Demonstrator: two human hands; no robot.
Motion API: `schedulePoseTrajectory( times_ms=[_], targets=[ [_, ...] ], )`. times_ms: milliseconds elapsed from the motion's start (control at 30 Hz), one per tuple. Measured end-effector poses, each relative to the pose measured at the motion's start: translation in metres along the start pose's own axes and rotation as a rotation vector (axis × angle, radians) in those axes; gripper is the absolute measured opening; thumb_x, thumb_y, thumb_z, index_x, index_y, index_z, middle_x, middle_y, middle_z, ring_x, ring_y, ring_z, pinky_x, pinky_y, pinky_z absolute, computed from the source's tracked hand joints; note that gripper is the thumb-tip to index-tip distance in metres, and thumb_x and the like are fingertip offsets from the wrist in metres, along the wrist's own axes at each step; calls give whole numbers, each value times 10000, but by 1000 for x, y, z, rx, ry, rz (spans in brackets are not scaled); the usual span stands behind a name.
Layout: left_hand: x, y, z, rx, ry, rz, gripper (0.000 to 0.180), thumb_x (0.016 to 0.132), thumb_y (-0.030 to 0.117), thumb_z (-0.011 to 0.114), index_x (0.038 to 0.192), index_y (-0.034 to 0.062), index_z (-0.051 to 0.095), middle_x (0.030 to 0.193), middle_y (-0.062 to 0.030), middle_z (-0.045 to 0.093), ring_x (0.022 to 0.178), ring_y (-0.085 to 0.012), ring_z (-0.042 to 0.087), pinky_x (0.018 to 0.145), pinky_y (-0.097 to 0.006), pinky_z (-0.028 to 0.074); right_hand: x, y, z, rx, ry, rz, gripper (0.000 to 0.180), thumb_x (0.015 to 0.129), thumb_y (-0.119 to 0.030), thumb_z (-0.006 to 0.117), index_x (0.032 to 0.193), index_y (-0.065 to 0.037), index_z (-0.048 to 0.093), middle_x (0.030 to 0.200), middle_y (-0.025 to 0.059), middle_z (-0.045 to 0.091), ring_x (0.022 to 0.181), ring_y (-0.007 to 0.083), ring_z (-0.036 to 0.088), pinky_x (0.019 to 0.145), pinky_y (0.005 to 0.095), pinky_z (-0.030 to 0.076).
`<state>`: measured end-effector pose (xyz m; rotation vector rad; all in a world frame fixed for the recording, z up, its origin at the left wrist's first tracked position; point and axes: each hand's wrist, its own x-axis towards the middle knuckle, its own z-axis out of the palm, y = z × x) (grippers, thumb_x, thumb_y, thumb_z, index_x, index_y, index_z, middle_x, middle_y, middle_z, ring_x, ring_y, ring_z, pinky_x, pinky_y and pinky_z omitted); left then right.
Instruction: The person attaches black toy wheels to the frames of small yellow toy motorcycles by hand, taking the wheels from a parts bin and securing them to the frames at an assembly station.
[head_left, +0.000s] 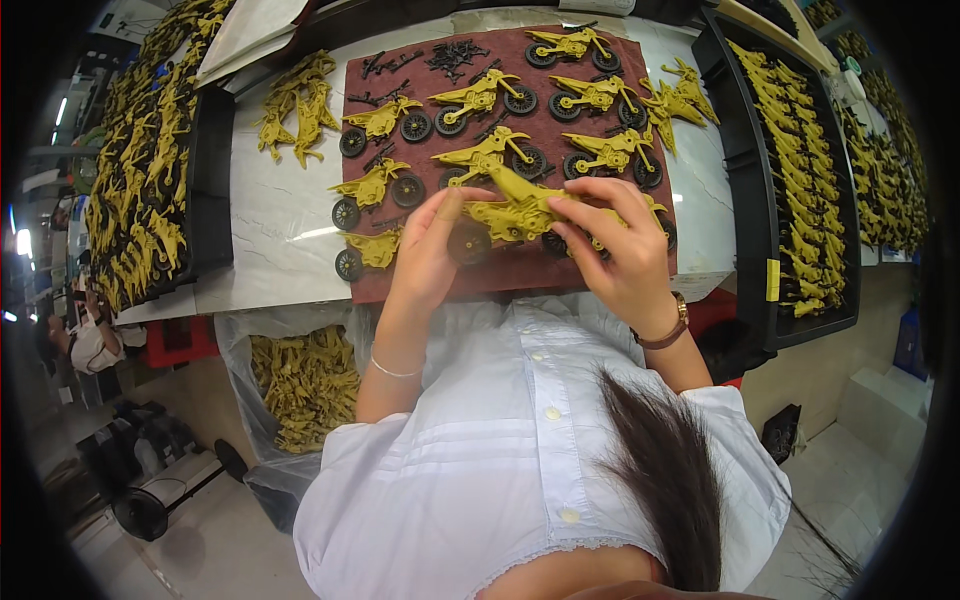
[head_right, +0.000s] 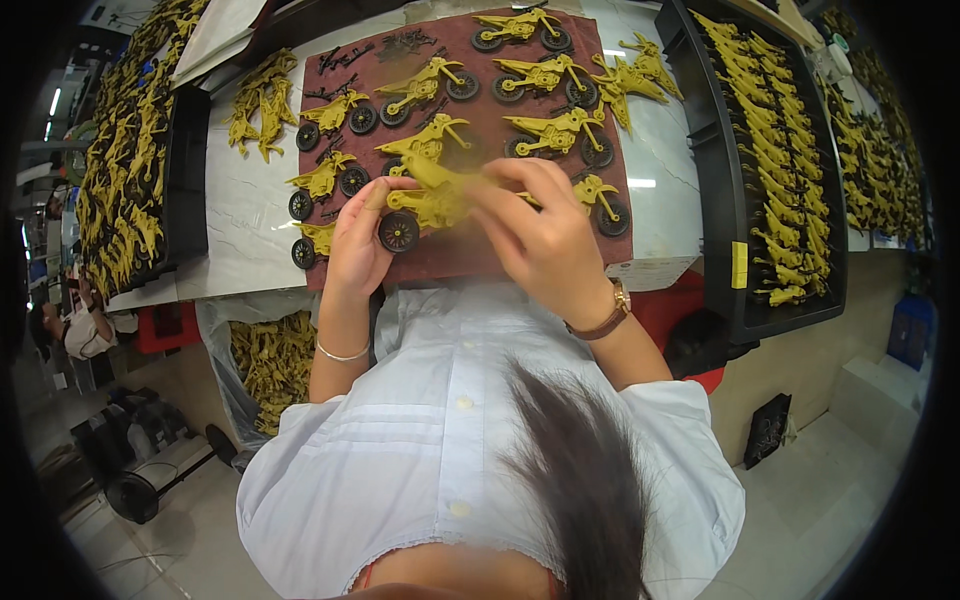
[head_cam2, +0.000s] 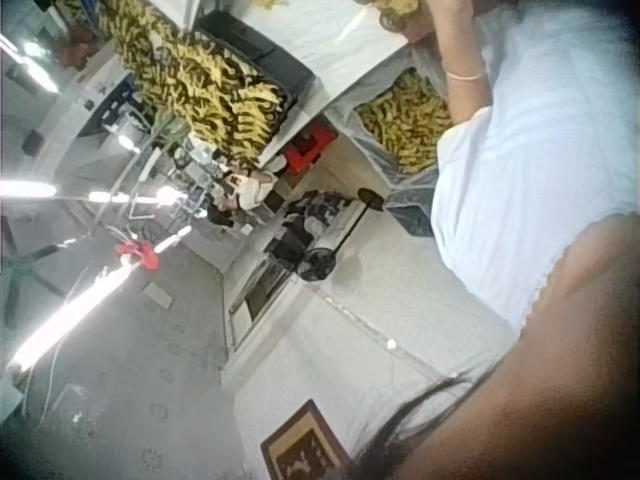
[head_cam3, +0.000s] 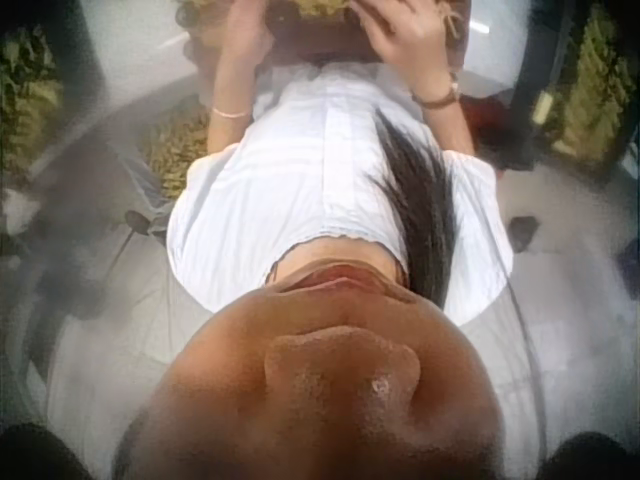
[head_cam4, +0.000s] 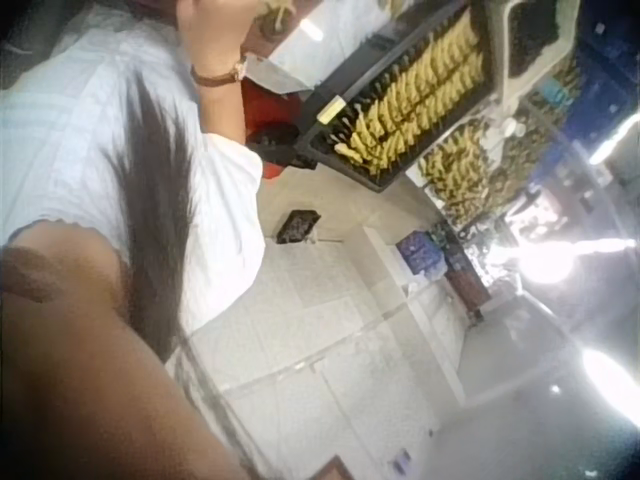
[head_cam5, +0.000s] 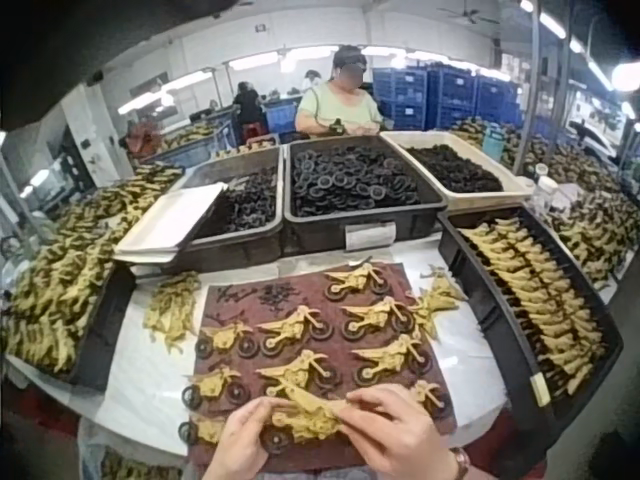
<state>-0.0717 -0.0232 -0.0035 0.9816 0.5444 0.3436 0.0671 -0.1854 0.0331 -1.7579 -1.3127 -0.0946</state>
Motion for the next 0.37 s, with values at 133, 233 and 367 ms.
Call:
schedulePoseTrajectory(
  times_ms=[133,233,367],
  targets=[
    [2,-4,-3,-92,-50,22,322,1008,280,444,1102,5,581,1019,-72,635,891,-113,606,777,-257,498,2,2,4,18,-94,-63,294,706,32,662,992,-38,662,1016,123,586,912,297,566,803,382,482],
    [5,-6,-6,-172,-70,10,336,1019,261,405,1120,-19,562,1029,-96,635,917,-147,620,804,-282,517,3,4,3,-8,-107,-91,316,697,41,643,1001,-45,661,1030,128,576,934,309,560,844,395,472],
    [4,1,6,-205,-129,0,384,1034,260,349,1150,-53,541,1041,-132,634,946,-185,629,834,-317,528,1,5,3,46,-140,-54,324,701,45,637,1009,-53,661,1040,133,573,950,321,556,884,404,459]
  ],
)
